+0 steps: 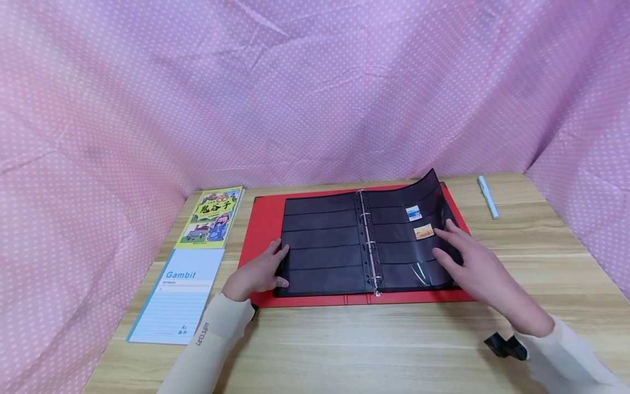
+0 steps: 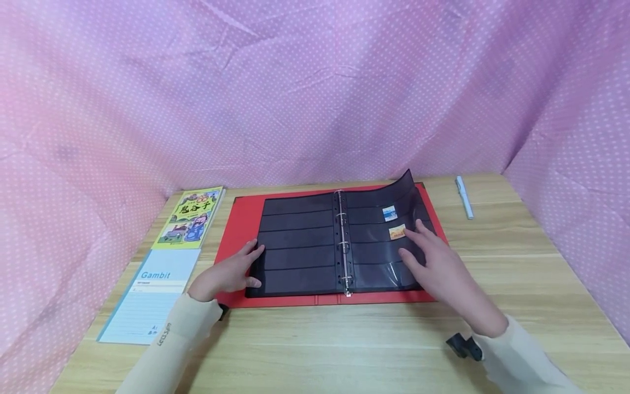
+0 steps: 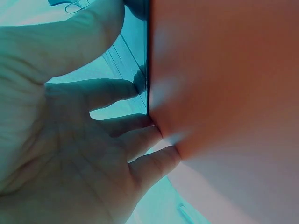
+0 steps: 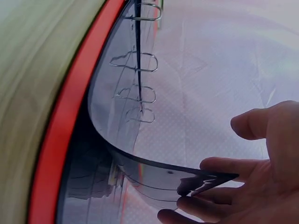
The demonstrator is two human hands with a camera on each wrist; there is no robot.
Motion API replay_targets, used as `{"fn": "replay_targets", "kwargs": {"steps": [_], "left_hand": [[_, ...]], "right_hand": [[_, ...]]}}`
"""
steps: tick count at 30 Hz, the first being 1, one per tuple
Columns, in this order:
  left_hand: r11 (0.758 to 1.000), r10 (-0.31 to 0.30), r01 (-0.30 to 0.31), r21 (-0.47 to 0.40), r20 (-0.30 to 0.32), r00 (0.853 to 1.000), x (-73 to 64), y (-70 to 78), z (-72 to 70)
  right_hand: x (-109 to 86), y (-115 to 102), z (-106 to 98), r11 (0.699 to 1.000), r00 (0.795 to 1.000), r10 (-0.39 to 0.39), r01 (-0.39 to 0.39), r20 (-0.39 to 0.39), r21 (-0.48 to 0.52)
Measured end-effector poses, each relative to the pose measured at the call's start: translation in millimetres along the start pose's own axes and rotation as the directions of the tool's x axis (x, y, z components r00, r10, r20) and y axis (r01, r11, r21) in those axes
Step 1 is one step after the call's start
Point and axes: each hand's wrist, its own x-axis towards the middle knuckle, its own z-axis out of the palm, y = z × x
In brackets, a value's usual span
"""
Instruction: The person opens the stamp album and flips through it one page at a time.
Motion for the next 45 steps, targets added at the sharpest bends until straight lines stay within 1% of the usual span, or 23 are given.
{"fn": "replay_targets", "kwargs": {"steps": [3,10,16,19,22,25,28,31,35,38,41,45], "left_hand": [[1.0,0.002,-0.002,0.0,-0.003,1.0,0.1,-0.1,0.3],[1.0,0.013,-0.013,-0.004,-0.013,1.0,-0.9,-0.2,-0.1],[1.0,0.014,-0.014,0.0,-0.012,1.0,-1.0,-0.6,0.0],[1.0,0.008,-0.008,0.0,-0.009,1.0,-1.0,-0.8,0.0],[1.0,0.007,-0.007,-0.002,-0.01,1.0,-1.2,-0.4,-0.4],[1.0,0.009,-0.009,-0.003,-0.011,1.0,-1.7,0.4,-1.1],[1.0,0.012,-0.012,-0.005,-0.011,1.0,-2.1,1.0,-1.6],[1.0,0.014,-0.014,-0.005,-0.012,1.0,-1.9,1.0,-1.4],[1.0,0.016,-0.016,0.0,-0.013,1.0,-0.9,0.5,-0.7],[1.0,0.013,-0.013,0.0,-0.014,1.0,-1.0,0.2,-0.3],[1.0,0.015,-0.015,0.001,-0.019,1.0,-0.7,-0.6,0.4],[1.0,0.019,-0.019,0.003,-0.024,1.0,-0.4,-2.1,2.0]], "right_hand": [[0.6,-7,0,1.0,1.0,-0.016,0.016,0.003,-0.003],[2.0,-30,0,0.993,0.993,-0.122,0.122,-0.003,0.004],[10.6,-50,0,0.987,0.987,-0.163,0.162,0.018,0.011],[15.5,-58,1,0.979,0.979,-0.202,0.201,0.006,0.029],[19.9,-65,0,0.965,0.967,-0.254,0.255,-0.029,0.054],[24.0,-72,-5,0.949,0.952,-0.298,0.303,-0.065,0.088],[27.5,-78,-11,0.934,0.941,-0.325,0.334,-0.094,0.122],[30.4,-83,-15,0.908,0.921,-0.362,0.383,-0.144,0.168],[32.3,-88,-18,0.863,0.887,-0.412,0.454,-0.21,0.222],[33.6,-90,-17,0.837,0.872,-0.437,0.484,-0.219,0.256],[34.9,-91,-14,0.816,0.865,-0.456,0.5,-0.209,0.289],[36.8,-90,-10,0.801,0.87,-0.465,0.493,-0.166,0.339]]}}
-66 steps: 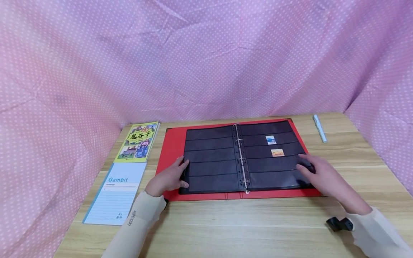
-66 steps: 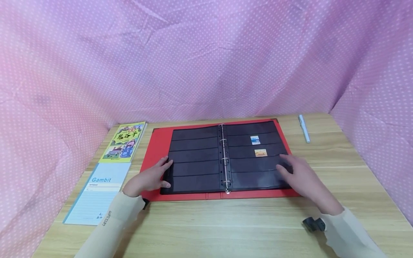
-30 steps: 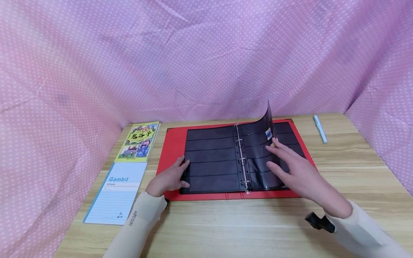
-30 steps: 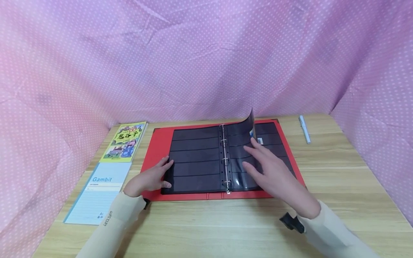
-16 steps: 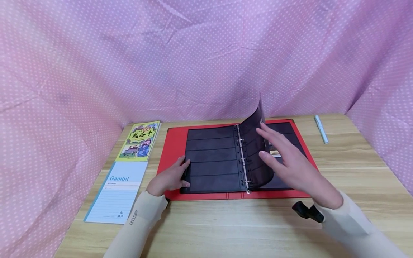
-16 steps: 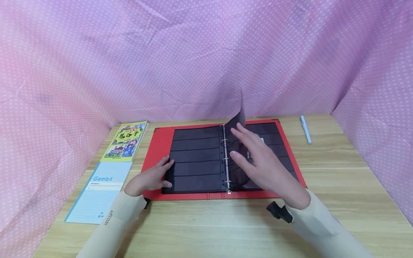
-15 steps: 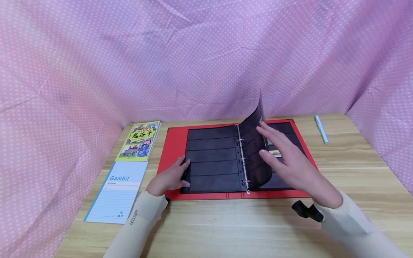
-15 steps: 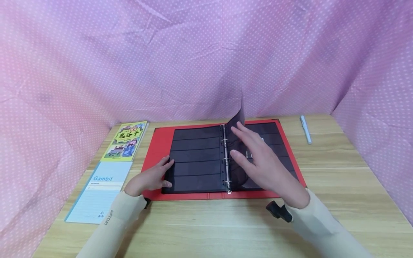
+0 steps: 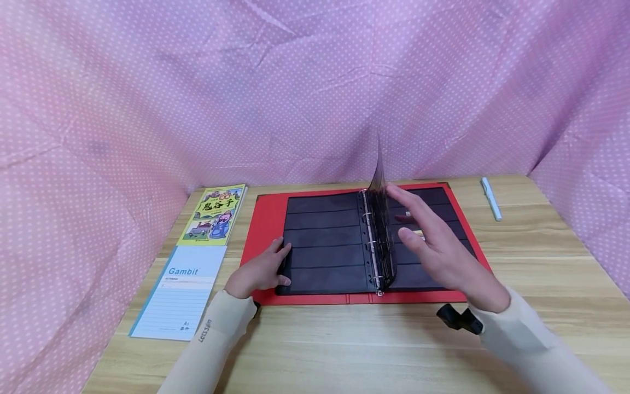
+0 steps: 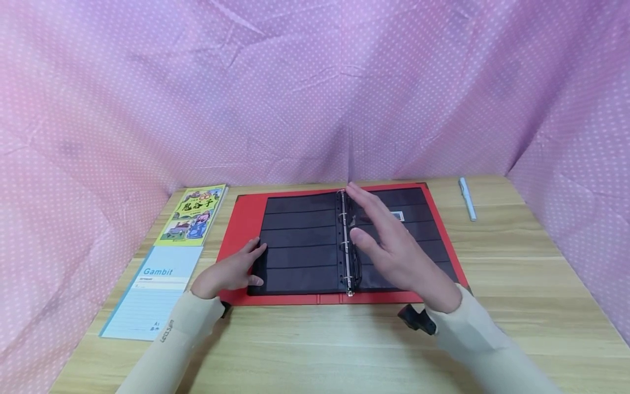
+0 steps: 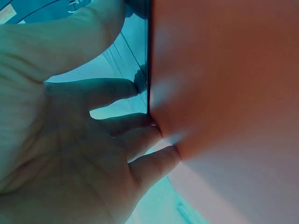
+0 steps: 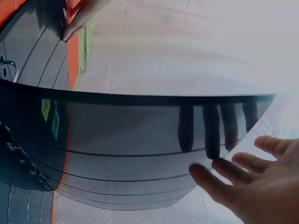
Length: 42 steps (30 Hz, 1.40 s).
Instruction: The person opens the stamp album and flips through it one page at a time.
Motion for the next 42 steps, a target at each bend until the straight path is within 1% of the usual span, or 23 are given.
{"fn": "replay_targets", "kwargs": {"steps": [3,7,11,14,17,20,22,23,24,26,28,30,32,34,36,37,39,42], "left_hand": [[1.0,0.002,-0.002,-0.007,0.002,1.0,0.5,-0.1,0.8],[1.0,0.006,-0.006,-0.025,-0.008,1.0,0.3,-1.7,1.7],[0.998,0.029,-0.031,-0.063,-0.036,0.999,-1.0,-4.7,2.3],[0.992,0.057,-0.067,-0.107,-0.097,0.994,-0.8,-8.0,2.2],[0.985,0.047,-0.078,-0.153,-0.196,0.98,0.0,-11.9,0.6],[0.98,0.019,-0.077,-0.185,-0.296,0.955,1.0,-15.4,-3.4],[0.977,0.005,-0.076,-0.2,-0.335,0.942,1.2,-15.3,-7.0],[0.975,0.004,-0.079,-0.207,-0.342,0.94,1.7,-14.4,-8.5],[0.974,0.002,-0.078,-0.211,-0.339,0.941,2.1,-12.8,-9.6],[0.974,0.004,-0.073,-0.212,-0.308,0.952,2.1,-7.0,-10.6],[0.982,0.021,-0.067,-0.176,-0.253,0.967,2.6,-0.2,-8.9],[0.99,0.028,-0.052,-0.131,-0.179,0.983,3.7,7.8,-5.3],[0.996,0.026,-0.036,-0.087,-0.119,0.993,5.4,15.7,-1.0],[0.999,0.002,-0.005,-0.05,-0.074,0.997,7.5,22.7,3.2],[1.0,-0.024,0.024,-0.013,-0.052,0.998,10.0,28.1,6.9],[0.999,-0.036,0.037,0.005,-0.047,0.998,10.9,29.9,8.6],[0.997,-0.055,0.057,0.043,-0.045,0.997,12.6,31.8,11.3],[0.995,-0.074,0.077,0.061,-0.045,0.996,14.2,32.9,13.3]], "right_hand": [[-1.3,5,4,0.999,0.998,0.022,-0.024,0.052,0.037],[-5.3,16,11,0.996,0.989,0.066,-0.074,0.131,0.056],[-11.5,32,21,0.989,0.968,0.138,-0.146,0.21,0.02],[-16.2,44,29,0.982,0.945,0.19,-0.187,0.265,-0.034],[-20.2,53,39,0.974,0.921,0.224,-0.202,0.318,-0.104],[-22.2,57,48,0.964,0.893,0.252,-0.201,0.372,-0.171],[-22.4,58,53,0.96,0.878,0.26,-0.192,0.402,-0.202],[-22.3,59,56,0.959,0.872,0.261,-0.184,0.414,-0.217],[-22.2,59,58,0.956,0.867,0.262,-0.173,0.425,-0.236],[-22.0,60,62,0.951,0.861,0.26,-0.15,0.438,-0.269],[-21.9,60,65,0.947,0.861,0.251,-0.125,0.443,-0.296],[-21.9,60,66,0.941,0.862,0.248,-0.107,0.442,-0.32],[-22.2,60,67,0.939,0.863,0.245,-0.097,0.442,-0.331],[-22.5,61,66,0.938,0.86,0.246,-0.096,0.446,-0.332],[-22.4,61,65,0.944,0.856,0.239,-0.094,0.458,-0.317],[-22.1,62,63,0.948,0.853,0.233,-0.093,0.467,-0.303],[-21.4,64,61,0.96,0.854,0.213,-0.093,0.474,-0.264],[-21.4,70,55,0.97,0.867,0.204,-0.117,0.455,-0.213]]}}
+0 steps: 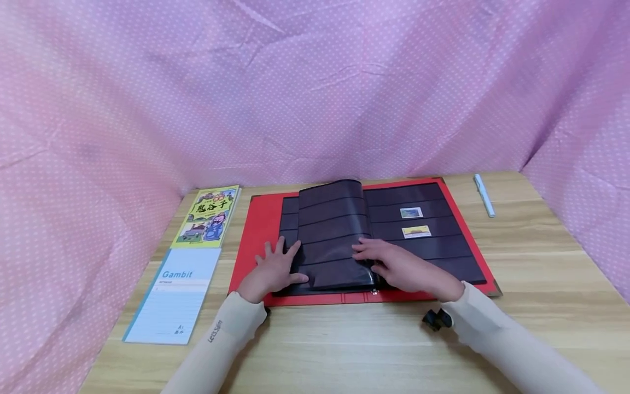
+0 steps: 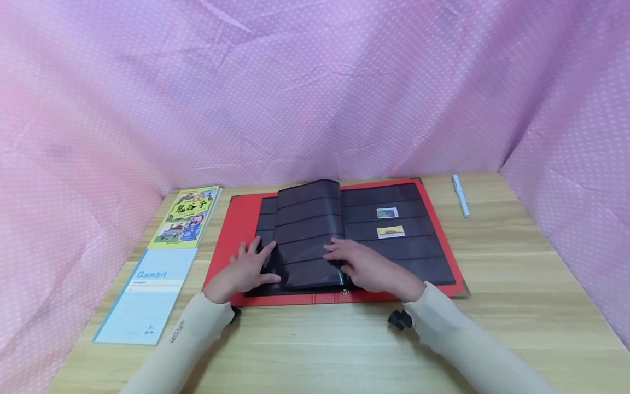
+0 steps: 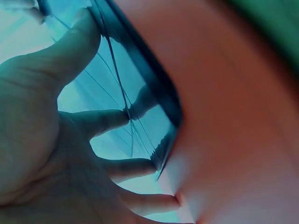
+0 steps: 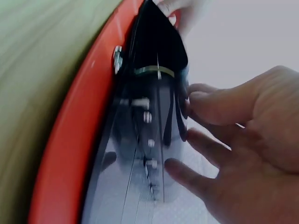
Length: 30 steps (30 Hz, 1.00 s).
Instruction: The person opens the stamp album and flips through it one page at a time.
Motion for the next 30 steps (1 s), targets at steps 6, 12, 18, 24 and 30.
{"fn": "replay_targets", "kwargs": {"steps": [6,12,18,24,30], "left_hand": [[0.999,-0.034,0.034,0.001,0.011,0.999,0.6,0.7,-1.9],[0.999,-0.042,0.042,0.014,0.015,0.999,0.8,3.5,-3.4],[0.999,-0.026,0.026,0.02,0.013,1.0,0.4,4.0,-4.7],[1.0,-0.03,0.03,0.0,0.037,0.999,-0.1,1.9,-6.6],[0.999,-0.037,0.039,-0.028,0.057,0.998,-0.4,0.9,-8.4]], "right_hand": [[-5.4,18,-5,0.983,0.986,0.167,-0.167,0.009,0.08],[-8.4,30,-5,0.968,0.974,0.208,-0.219,0.093,0.126],[-9.2,31,-4,0.977,0.981,0.178,-0.186,0.081,0.106],[-4.9,27,-1,0.982,0.984,0.174,-0.176,0.039,0.064],[0.0,20,1,0.978,0.979,0.205,-0.206,0.01,0.041]]}}
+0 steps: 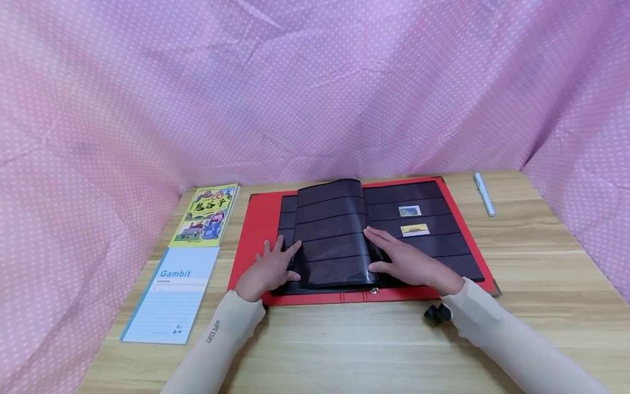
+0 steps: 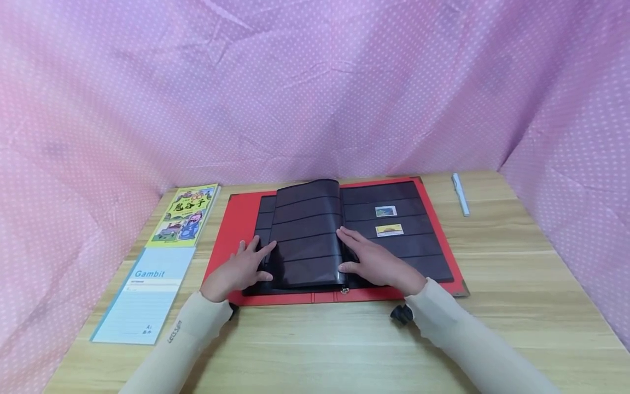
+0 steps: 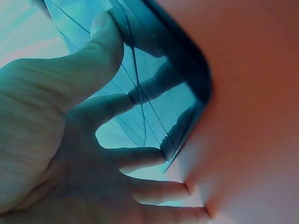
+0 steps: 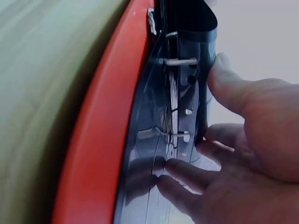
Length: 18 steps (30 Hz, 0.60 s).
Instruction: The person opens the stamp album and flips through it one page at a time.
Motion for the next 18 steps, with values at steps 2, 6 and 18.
{"fn": "replay_targets", "kwargs": {"steps": [2,6,18], "left_hand": [[1.0,-0.002,0.002,-0.011,0.003,1.0,-0.2,0.3,-0.8],[1.0,0.0,0.0,-0.027,0.0,1.0,-0.7,-1.3,-1.4],[0.999,0.038,-0.039,-0.025,-0.018,0.999,-3.3,-8.7,-3.7]], "right_hand": [[-0.1,-3,0,1.0,1.0,0.005,-0.005,-0.015,-0.012],[1.2,-7,1,0.999,0.999,0.021,-0.023,-0.039,-0.034],[8.2,-17,9,0.997,0.996,0.056,-0.059,-0.067,-0.053]]}}
